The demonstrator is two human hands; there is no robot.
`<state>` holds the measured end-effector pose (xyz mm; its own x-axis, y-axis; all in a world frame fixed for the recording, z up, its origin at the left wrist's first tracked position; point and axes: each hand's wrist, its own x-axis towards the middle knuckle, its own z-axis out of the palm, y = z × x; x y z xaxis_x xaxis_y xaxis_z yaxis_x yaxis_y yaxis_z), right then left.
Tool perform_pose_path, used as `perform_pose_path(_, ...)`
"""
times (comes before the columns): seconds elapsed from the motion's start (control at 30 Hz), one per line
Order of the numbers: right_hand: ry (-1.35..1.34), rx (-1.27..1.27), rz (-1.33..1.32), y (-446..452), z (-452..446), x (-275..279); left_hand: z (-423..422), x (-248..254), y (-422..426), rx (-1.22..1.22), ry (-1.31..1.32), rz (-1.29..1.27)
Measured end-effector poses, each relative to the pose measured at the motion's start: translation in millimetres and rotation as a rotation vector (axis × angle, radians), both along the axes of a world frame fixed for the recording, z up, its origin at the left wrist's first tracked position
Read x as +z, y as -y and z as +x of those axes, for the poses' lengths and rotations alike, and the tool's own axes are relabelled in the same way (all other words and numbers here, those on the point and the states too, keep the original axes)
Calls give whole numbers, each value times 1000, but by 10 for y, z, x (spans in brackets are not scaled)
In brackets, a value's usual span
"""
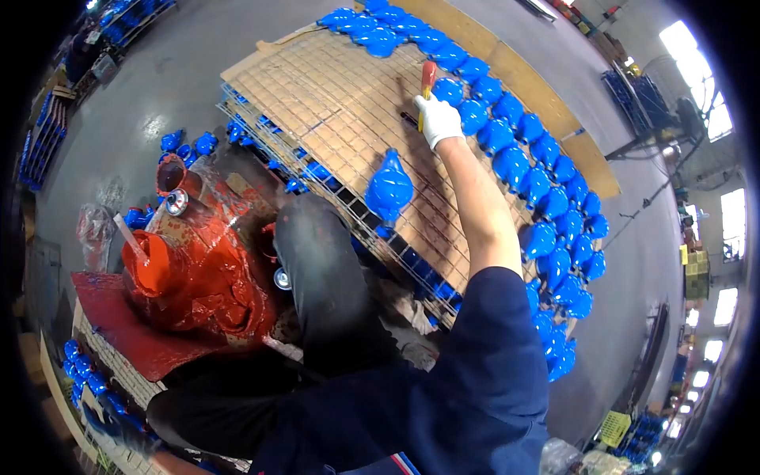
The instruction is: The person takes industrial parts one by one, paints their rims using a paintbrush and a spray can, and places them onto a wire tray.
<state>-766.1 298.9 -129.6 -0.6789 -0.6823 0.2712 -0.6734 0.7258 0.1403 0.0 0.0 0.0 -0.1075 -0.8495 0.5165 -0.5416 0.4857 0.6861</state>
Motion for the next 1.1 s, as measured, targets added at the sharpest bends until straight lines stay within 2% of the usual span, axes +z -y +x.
perform_pose_path(0.07, 40, 45, -26, 87, -96, -279, 117, -104, 123, 33, -13, -78)
perform_pose_path(0.1, -64, 57, -43, 51, -531, -30, -13, -478, 209, 49, -76, -65)
perform_pose_path(0.17, -108, 72, -172, 181, -518, -165, 85, -503, 289, -27, 6, -141)
perform_pose_path(0.2, -100, 57, -238, 274, -373, 18, 32, -516, 319, -106, 114, -221)
perform_pose_path(0.23, -116, 40, -255, 364, -287, 271, -160, -399, 221, -113, 123, -161)
perform_pose_path(0.3, 17, 187, -580, 413, -122, 571, -412, -544, 26, 25, 157, -75)
perform_pose_path(0.37, 362, 398, -822, 503, 324, 922, -755, -496, -165, -108, -125, 212)
perform_pose_path(0.4, 533, 458, -876, 559, 614, 1092, -781, -641, -81, -216, -179, 234)
perform_pose_path(0.43, 714, 520, -921, 628, 981, 1288, -776, -768, 1, -316, -231, 254)
perform_pose_path(0.5, 851, 659, -881, 779, 1739, 1721, -1112, -599, -112, -486, -416, 498)
perform_pose_path(0.6, 1143, 901, -838, 1001, 2577, 2064, -1477, -382, -219, -796, -510, 656)
perform_pose_path(0.63, 1211, 1012, -811, 1093, 2818, 2119, -1549, -367, -211, -877, -396, 617)
perform_pose_path(0.67, 1283, 1156, -802, 1197, 3014, 2099, -1566, -276, -283, -933, -369, 647)
perform_pose_path(0.7, 1469, 1156, -783, 1257, 3253, 2133, -1638, -324, -317, -993, -389, 599)
perform_pose_path(0.73, 1537, 1198, -765, 1362, 3445, 2108, -1663, -351, -392, -1098, -532, 748)
perform_pose_path(0.77, 1598, 1237, -744, 1460, 3627, 2081, -1692, -292, -553, -1173, -730, 1008)
perform_pose_path(0.87, 1748, 1188, -692, 1734, 4131, 1916, -1483, -333, -962, -1143, -843, 1308)
perform_pose_path(0.93, 1781, 1110, -732, 1928, 4246, 1596, -1270, -524, -1143, -1039, -1149, 1417)
perform_pose_path(0.97, 1772, 1324, -904, 2089, 4288, 1312, -1164, -621, -1233, -983, -1304, 1455)
perform_pose_path(1.07, 1671, 1142, -1038, 2015, 4394, 902, -919, -480, -1268, -934, -1010, 1159)
perform_pose_path(1.1, 1755, 946, -1114, 1949, 4452, 787, -876, -486, -1280, -908, -948, 1066)
